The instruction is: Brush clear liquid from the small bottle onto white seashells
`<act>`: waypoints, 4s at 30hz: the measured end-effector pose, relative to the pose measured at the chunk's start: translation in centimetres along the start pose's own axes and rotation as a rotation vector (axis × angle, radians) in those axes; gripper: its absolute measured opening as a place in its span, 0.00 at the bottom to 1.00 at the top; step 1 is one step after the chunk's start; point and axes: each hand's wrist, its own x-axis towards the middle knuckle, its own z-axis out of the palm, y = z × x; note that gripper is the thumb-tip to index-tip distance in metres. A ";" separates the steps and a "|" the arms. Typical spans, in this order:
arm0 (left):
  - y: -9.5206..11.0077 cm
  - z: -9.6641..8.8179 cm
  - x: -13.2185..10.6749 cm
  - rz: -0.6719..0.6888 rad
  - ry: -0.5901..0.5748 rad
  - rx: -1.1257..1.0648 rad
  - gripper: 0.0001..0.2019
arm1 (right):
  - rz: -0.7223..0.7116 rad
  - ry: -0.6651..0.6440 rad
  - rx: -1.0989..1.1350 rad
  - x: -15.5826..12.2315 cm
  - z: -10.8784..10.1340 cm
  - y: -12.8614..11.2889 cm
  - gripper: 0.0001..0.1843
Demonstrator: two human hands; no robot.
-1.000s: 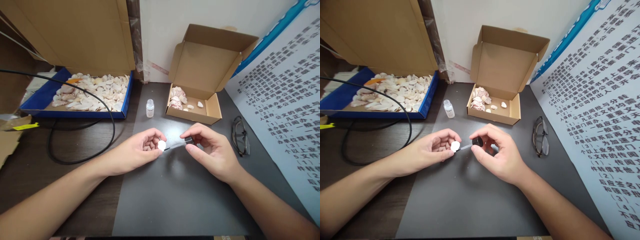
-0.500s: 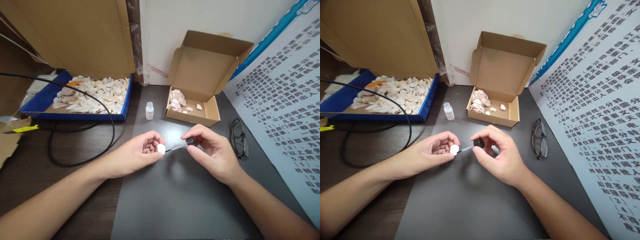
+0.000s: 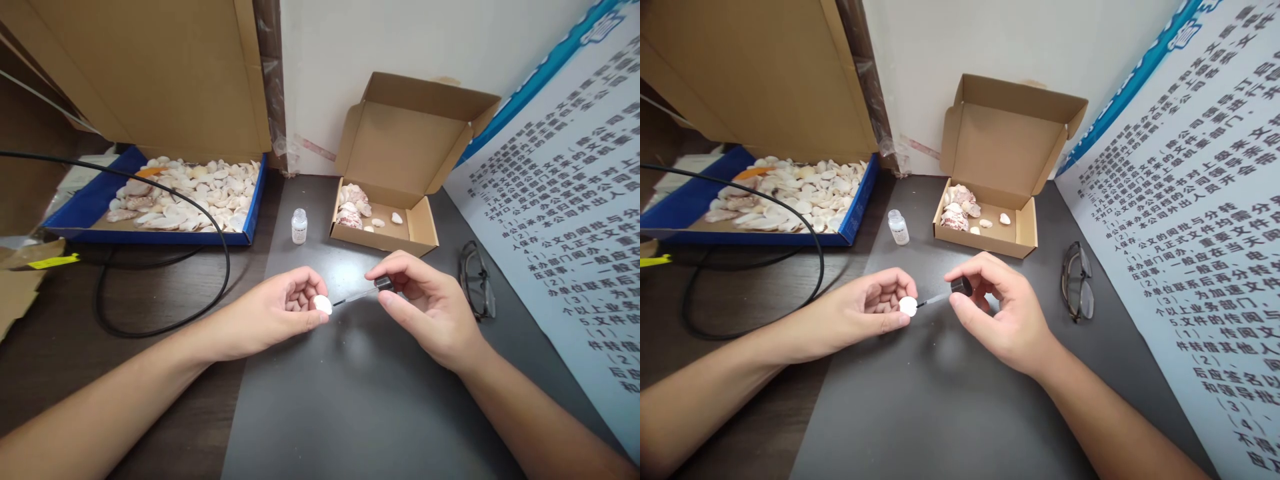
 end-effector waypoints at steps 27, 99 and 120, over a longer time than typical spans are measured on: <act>-0.3 -0.3 0.0 -0.006 -0.052 0.043 0.11 | -0.050 -0.023 0.035 0.0 0.4 0.1 0.09; 0.4 0.1 -0.4 -0.005 -0.043 0.094 0.09 | -0.052 0.038 -0.088 0.3 0.3 -0.1 0.07; 0.5 0.2 -0.3 0.007 -0.062 0.119 0.08 | -0.035 0.010 -0.071 0.2 0.3 0.1 0.07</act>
